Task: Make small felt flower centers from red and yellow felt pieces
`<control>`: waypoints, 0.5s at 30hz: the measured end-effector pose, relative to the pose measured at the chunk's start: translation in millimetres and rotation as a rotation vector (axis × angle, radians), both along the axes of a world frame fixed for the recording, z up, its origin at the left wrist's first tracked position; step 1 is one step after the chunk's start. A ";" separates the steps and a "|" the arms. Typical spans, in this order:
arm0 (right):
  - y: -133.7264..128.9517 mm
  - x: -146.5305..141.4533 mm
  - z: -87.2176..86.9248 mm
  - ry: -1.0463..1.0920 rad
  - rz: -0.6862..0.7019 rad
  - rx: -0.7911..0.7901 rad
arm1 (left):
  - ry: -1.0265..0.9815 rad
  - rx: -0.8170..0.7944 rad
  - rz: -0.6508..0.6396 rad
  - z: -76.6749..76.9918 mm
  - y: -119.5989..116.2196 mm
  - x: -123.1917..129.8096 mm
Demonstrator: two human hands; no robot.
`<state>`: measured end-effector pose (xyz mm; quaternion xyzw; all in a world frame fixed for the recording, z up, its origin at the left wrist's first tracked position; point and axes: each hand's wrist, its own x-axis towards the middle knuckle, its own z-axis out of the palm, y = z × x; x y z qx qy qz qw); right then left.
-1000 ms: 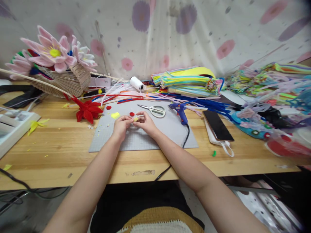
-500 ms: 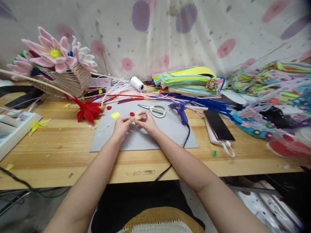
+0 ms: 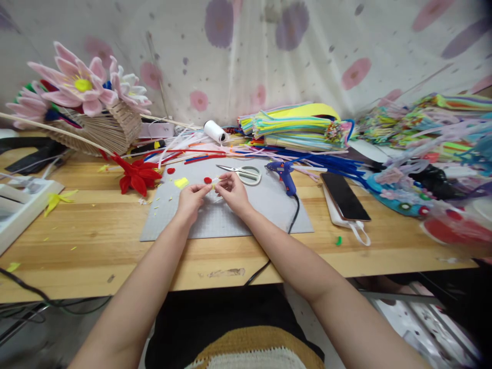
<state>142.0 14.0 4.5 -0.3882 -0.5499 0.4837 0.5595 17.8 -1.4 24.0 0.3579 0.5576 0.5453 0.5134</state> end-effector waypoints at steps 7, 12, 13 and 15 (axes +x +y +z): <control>0.6 -2.4 0.5 0.024 0.086 -0.035 | -0.172 0.097 -0.026 2.5 -0.9 3.8; 1.4 -4.5 -1.7 -0.001 0.104 -0.037 | -0.219 0.118 -0.045 1.3 0.5 3.3; 1.5 -4.3 -1.9 -0.001 0.095 -0.042 | -0.223 0.115 -0.055 0.9 0.7 2.9; 1.5 -3.6 -1.8 -0.004 0.080 -0.049 | -0.233 0.106 -0.081 0.1 0.8 2.1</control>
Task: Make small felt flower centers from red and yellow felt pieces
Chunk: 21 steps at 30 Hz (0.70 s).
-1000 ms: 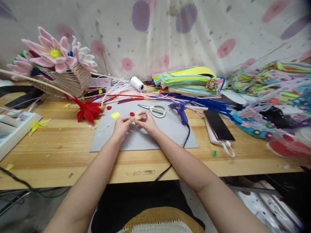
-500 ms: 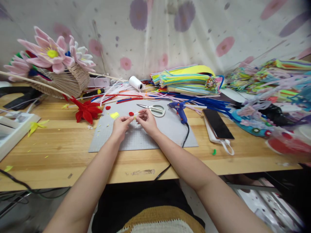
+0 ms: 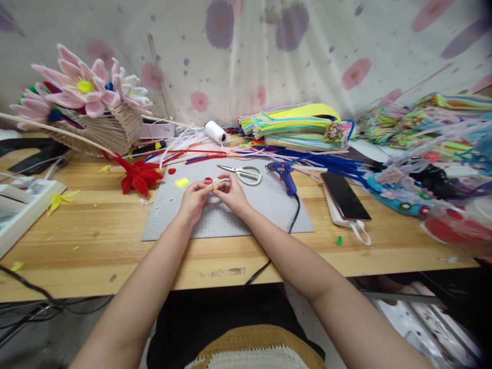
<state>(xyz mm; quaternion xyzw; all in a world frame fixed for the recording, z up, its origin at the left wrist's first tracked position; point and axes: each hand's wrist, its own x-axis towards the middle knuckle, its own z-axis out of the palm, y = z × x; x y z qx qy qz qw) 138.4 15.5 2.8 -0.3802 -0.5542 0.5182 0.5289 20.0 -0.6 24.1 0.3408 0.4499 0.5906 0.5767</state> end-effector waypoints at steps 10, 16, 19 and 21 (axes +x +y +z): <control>0.5 0.5 0.8 0.025 -0.041 -0.040 | 0.098 0.005 0.018 -2.0 -0.9 1.4; 2.6 2.9 0.2 0.079 -0.018 -0.090 | 0.143 -0.042 -0.019 -1.6 -0.8 -0.4; 1.9 2.9 0.6 0.061 0.006 -0.086 | 0.199 -0.055 0.041 -0.6 -1.8 -1.1; 1.3 2.9 1.1 0.042 -0.006 -0.072 | 0.208 -0.058 0.076 -0.3 -2.1 -1.4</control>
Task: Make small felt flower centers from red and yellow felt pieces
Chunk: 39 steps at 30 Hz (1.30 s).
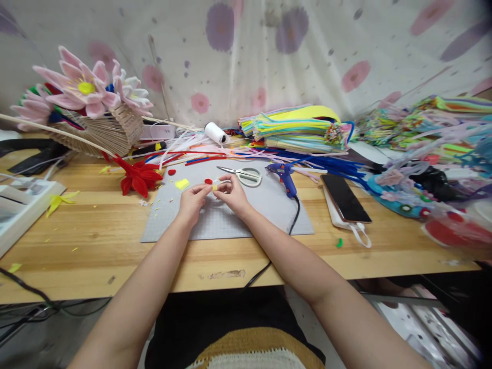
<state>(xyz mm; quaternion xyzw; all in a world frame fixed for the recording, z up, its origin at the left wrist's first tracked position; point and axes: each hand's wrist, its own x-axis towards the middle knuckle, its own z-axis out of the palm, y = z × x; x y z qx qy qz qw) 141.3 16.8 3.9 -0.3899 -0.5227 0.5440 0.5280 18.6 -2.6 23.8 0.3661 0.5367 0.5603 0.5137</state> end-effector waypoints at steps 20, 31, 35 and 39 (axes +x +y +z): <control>-3.2 -1.8 0.1 0.014 0.072 0.036 | -0.257 0.030 -0.072 -3.9 3.6 -0.1; -1.3 -3.2 -3.8 0.004 0.068 0.042 | -0.293 0.014 -0.099 -6.9 3.8 -0.7; -1.0 -2.8 -3.1 0.001 0.043 0.016 | -0.281 -0.017 -0.131 -2.5 2.0 0.3; -0.4 -0.9 -2.1 0.013 0.013 -0.026 | -0.304 -0.030 -0.187 2.8 0.4 -0.7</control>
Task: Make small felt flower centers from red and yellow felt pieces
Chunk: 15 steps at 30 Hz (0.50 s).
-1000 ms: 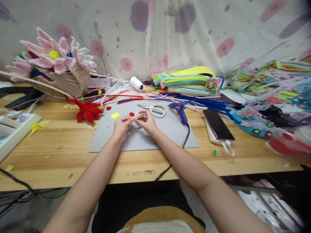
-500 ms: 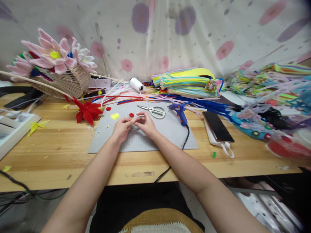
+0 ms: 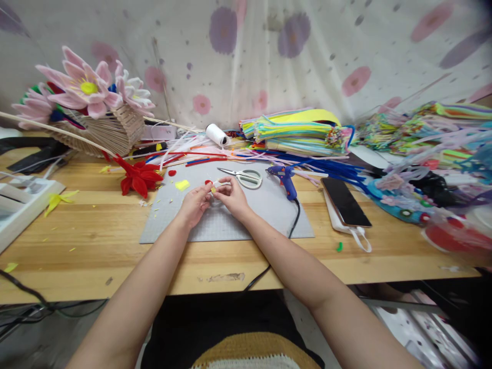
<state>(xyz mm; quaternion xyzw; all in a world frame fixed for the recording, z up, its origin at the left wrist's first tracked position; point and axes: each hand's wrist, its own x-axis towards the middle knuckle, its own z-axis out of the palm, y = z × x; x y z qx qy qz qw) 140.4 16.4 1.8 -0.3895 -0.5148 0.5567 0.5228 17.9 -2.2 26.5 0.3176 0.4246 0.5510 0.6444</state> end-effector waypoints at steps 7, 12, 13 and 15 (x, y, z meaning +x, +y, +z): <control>-1.2 0.3 1.2 0.020 0.035 -0.002 | 0.160 0.048 0.082 -4.9 0.8 -2.0; -2.4 -1.0 2.1 0.011 0.049 0.019 | 0.147 0.022 0.080 -6.8 2.5 -3.1; -2.5 -1.2 2.1 0.009 0.048 0.023 | 0.145 0.013 0.082 -6.9 2.8 -3.3; -2.5 -1.3 1.6 0.002 0.047 0.028 | 0.142 -0.001 0.090 -7.0 3.1 -3.6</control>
